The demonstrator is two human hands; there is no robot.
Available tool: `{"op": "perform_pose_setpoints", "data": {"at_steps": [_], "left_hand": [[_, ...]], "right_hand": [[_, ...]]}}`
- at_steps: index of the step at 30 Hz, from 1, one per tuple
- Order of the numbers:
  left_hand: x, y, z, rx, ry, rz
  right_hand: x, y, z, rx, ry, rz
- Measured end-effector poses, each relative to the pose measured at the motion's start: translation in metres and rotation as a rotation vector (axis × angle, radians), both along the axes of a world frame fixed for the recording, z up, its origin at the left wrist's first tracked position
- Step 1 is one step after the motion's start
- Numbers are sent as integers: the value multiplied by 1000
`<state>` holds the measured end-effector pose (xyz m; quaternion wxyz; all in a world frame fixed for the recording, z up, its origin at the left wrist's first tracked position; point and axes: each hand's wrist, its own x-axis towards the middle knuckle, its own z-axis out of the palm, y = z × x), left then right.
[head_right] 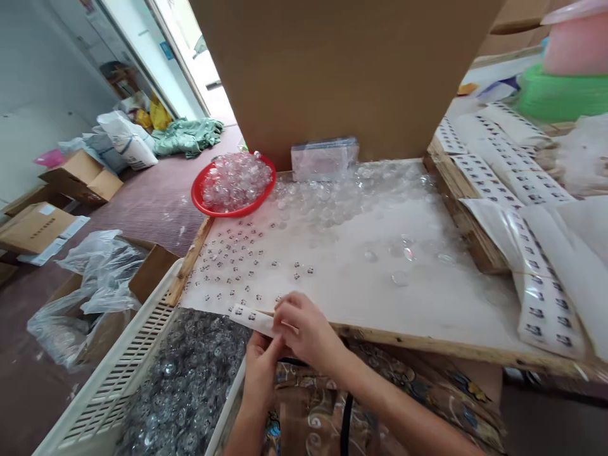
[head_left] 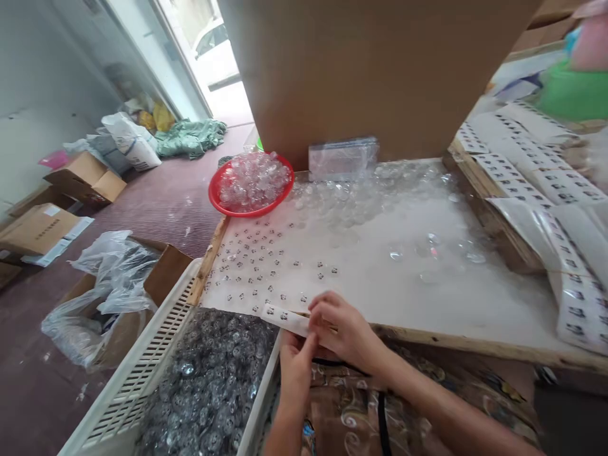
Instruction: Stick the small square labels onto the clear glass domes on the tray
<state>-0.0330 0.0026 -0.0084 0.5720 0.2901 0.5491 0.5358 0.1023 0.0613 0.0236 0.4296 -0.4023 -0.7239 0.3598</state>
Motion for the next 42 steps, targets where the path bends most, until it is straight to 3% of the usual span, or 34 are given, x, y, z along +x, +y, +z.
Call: {"op": "perform_pose_setpoints", "data": {"at_steps": [3, 6, 8, 11, 19, 29, 36, 39, 42], "left_hand": [[-3, 1, -1, -72, 50, 22], [-3, 3, -3, -91, 24, 28], [-1, 4, -4, -92, 2, 22], [1, 4, -5, -94, -4, 17], [-4, 5, -5, -97, -2, 31], [0, 3, -4, -98, 2, 37], [3, 4, -1, -96, 23, 23], [6, 4, 1, -93, 37, -1], [9, 3, 4, -84, 54, -46]], "right_hand": [[42, 36, -2, -154, 61, -211], [94, 72, -15, -302, 34, -481], [120, 85, -26, -398, -13, -546], [135, 90, -36, -495, -107, -542], [132, 86, -34, -568, -296, -483], [132, 88, -39, -497, -421, -478], [121, 82, -46, -339, -561, -507], [115, 77, -48, -323, -547, -509], [98, 67, -44, -352, -469, -419]]}}
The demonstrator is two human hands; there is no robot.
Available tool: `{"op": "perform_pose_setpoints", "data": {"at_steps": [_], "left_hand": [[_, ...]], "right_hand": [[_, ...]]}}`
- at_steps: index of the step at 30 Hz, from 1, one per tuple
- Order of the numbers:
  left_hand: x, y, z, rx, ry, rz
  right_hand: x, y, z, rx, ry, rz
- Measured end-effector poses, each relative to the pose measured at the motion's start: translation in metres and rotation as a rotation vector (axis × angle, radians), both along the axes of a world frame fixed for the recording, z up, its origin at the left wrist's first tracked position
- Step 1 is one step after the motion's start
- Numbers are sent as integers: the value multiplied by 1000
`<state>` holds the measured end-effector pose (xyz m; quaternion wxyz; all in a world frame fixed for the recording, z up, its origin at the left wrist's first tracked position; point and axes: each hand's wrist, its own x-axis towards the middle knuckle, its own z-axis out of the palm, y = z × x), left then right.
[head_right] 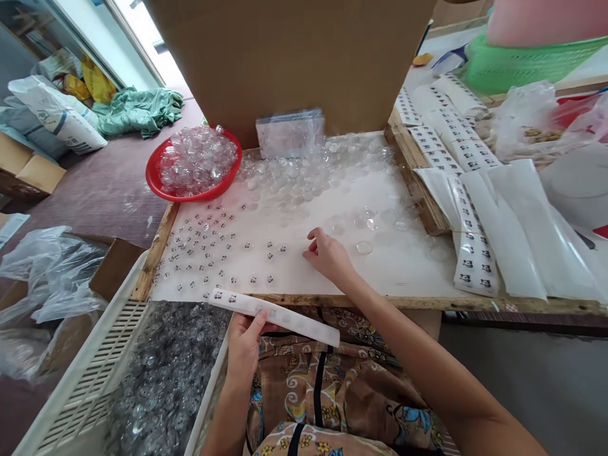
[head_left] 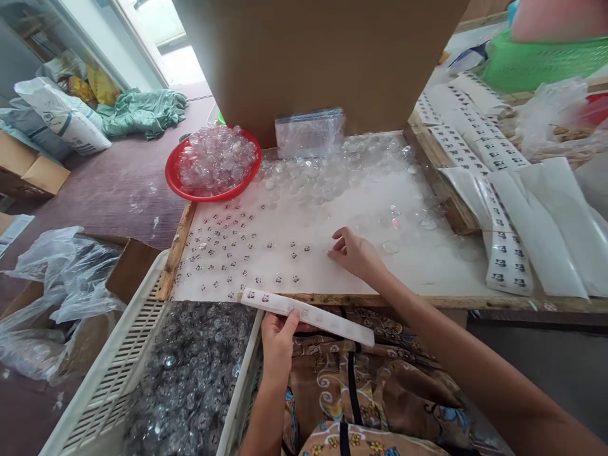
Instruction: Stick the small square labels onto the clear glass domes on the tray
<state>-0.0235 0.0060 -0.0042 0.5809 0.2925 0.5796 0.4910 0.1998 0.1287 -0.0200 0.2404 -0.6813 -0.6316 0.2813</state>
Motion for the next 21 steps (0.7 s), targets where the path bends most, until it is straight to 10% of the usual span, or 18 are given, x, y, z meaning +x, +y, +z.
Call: {"op": "perform_pose_setpoints", "data": {"at_steps": [9, 16, 21], "left_hand": [[12, 7, 19, 49, 5, -103], [10, 12, 18, 51, 65, -74], [8, 8, 11, -19, -23, -58]], "right_hand": [[-98, -42, 57, 49, 378, 454], [-112, -64, 48, 271, 162, 405], [-93, -43, 54, 339, 473, 359]]}}
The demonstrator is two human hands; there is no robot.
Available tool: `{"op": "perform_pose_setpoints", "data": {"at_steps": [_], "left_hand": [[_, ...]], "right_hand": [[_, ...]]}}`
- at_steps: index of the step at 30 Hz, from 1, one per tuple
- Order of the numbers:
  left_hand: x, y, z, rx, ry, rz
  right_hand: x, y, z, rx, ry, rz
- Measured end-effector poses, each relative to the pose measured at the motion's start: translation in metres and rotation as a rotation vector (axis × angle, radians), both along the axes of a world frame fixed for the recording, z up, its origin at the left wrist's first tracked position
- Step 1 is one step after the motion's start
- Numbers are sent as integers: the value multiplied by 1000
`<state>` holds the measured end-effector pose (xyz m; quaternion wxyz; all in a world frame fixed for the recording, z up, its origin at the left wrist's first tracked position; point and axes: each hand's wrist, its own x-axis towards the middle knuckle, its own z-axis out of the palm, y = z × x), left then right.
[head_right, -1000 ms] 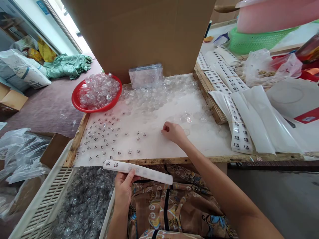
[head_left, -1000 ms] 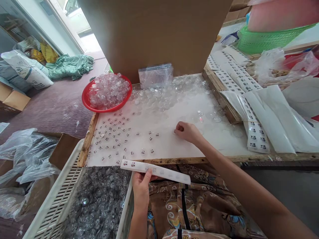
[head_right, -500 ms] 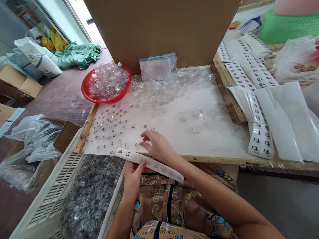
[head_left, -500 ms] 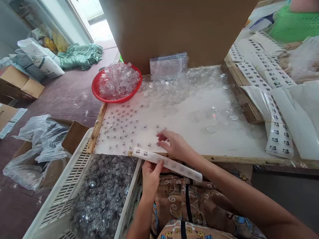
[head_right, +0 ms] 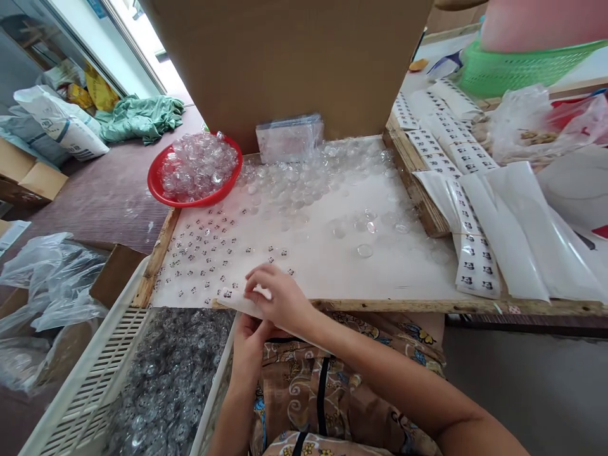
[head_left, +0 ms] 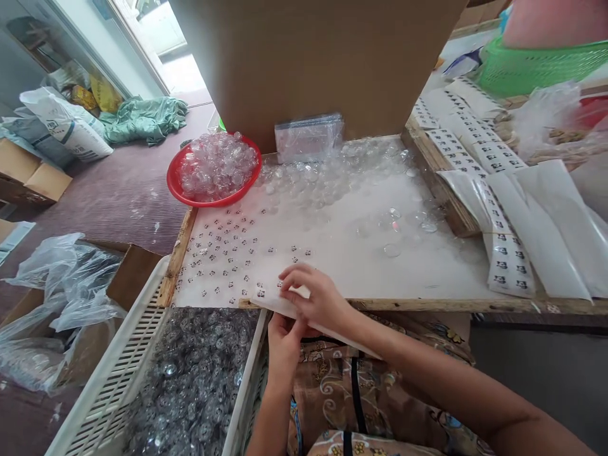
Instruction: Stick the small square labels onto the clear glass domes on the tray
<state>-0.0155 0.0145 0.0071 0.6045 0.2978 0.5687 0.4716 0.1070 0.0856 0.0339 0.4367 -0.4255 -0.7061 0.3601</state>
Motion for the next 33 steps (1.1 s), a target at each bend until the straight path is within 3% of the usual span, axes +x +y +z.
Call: {"op": "perform_pose_setpoints", "data": {"at_steps": [5, 10, 16, 26, 31, 33], "left_hand": [[-5, -6, -4, -11, 44, 0], [-7, -7, -6, -5, 61, -7], [-9, -6, -8, -3, 54, -6], [-8, -8, -10, 22, 68, -22], [-6, -7, -5, 25, 61, -36], [-3, -6, -3, 23, 46, -43]], "right_hand": [[61, 74, -12, -335, -3, -360], [97, 106, -36, -574, -218, -402], [95, 106, -45, -591, -347, -409], [80, 96, -53, -349, -588, -436], [66, 75, -44, -364, -535, -336], [50, 60, -34, -295, -534, -303]]}}
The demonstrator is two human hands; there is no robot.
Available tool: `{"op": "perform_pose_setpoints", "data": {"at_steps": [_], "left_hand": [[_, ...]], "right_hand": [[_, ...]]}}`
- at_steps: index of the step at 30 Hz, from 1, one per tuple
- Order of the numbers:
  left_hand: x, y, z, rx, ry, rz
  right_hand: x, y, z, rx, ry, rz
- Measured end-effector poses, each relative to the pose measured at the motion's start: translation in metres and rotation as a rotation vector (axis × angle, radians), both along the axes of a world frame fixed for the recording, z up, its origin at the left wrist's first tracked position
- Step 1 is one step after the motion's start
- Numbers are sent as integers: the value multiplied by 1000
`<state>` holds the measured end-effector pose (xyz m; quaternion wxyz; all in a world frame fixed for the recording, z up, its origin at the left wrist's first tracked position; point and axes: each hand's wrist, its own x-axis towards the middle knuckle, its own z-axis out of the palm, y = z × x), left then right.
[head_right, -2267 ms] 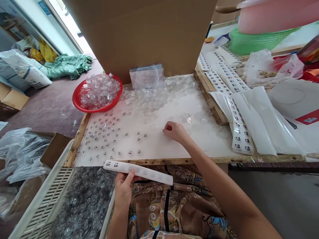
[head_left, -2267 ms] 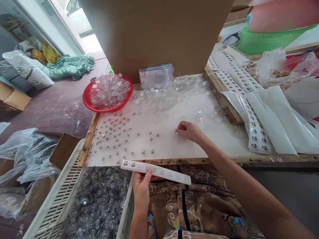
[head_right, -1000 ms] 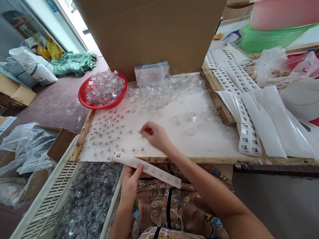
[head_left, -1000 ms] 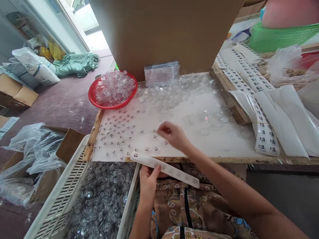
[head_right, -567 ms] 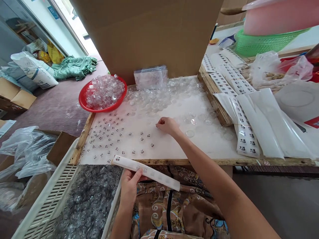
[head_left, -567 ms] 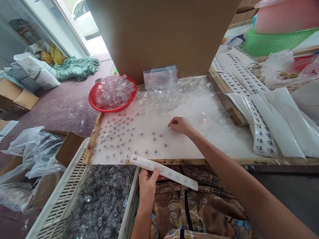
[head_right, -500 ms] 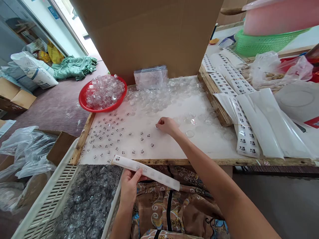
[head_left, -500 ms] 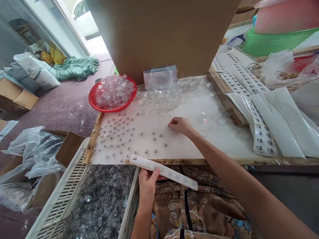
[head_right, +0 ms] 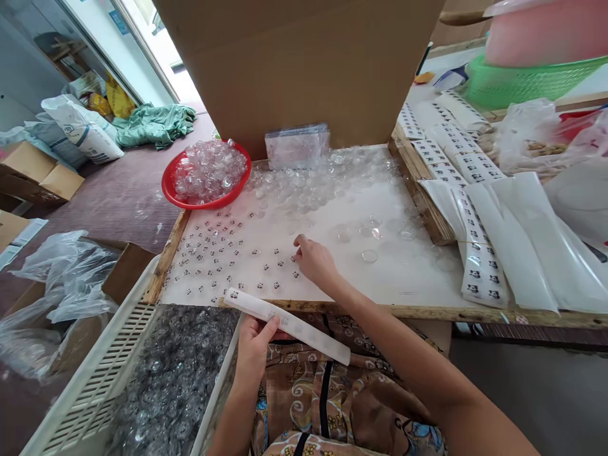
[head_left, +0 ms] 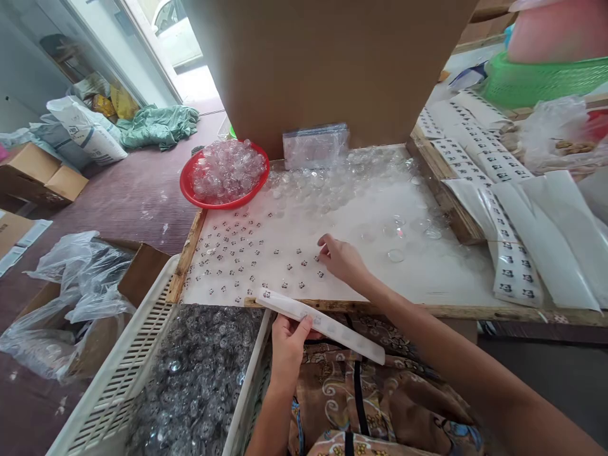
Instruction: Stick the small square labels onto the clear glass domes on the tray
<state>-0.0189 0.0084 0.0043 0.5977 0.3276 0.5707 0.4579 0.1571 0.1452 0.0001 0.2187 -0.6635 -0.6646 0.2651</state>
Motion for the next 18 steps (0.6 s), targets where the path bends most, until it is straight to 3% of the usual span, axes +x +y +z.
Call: {"op": "perform_pose_setpoints", "data": {"at_steps": [3, 6, 8, 13, 18], "left_hand": [[4, 2, 2, -2, -11, -5], [8, 4, 2, -3, -43, -9], [8, 5, 1, 5, -62, -5], [4, 7, 3, 56, -40, 20], [4, 6, 1, 44, -73, 23]], "right_hand": [[-32, -26, 19, 94, 170, 193], [-63, -47, 33, 43, 414, 415], [-77, -56, 36, 93, 401, 422], [-86, -65, 32, 233, 140, 394], [-84, -65, 32, 182, 336, 362]]}}
